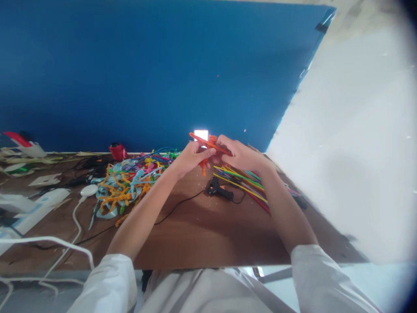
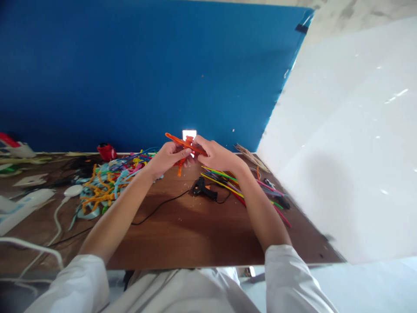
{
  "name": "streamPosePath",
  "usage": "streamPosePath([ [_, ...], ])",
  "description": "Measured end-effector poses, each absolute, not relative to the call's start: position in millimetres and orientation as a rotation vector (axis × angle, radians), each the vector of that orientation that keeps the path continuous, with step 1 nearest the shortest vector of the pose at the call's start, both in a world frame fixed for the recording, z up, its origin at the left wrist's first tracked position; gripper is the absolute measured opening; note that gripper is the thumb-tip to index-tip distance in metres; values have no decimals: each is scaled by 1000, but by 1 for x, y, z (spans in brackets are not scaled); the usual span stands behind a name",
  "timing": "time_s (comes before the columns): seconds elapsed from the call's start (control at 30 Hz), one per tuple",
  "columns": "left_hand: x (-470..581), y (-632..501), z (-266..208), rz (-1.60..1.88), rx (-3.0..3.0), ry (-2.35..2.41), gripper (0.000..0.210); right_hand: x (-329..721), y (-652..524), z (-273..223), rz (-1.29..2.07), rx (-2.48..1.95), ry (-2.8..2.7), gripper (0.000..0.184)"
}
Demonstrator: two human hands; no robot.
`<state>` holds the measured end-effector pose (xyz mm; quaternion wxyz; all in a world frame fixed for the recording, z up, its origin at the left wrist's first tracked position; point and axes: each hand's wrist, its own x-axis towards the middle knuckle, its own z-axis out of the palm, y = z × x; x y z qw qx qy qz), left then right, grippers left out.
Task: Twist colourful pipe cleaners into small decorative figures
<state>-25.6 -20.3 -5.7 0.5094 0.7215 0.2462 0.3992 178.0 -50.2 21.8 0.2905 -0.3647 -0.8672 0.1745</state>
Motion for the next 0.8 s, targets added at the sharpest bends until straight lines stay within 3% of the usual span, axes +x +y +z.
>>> streamPosePath([
  [0.17, -26, -16, -7, 1007, 1748, 552, 42, 174, -41, 9, 791, -913, -2142, 22],
  [0.37, -33, -14, -6, 898, 1909, 567, 39, 170, -32, 9, 500, -963, -2067, 31],
  [0.53, -33, -17, -2, 867, 1987, 699, 34, 171, -36, 11, 683, -862, -2022, 43],
  [0.8, -33, -17, -3, 850, 2025, 740, 39, 168, -37, 6, 566, -976, -2054, 30],
])
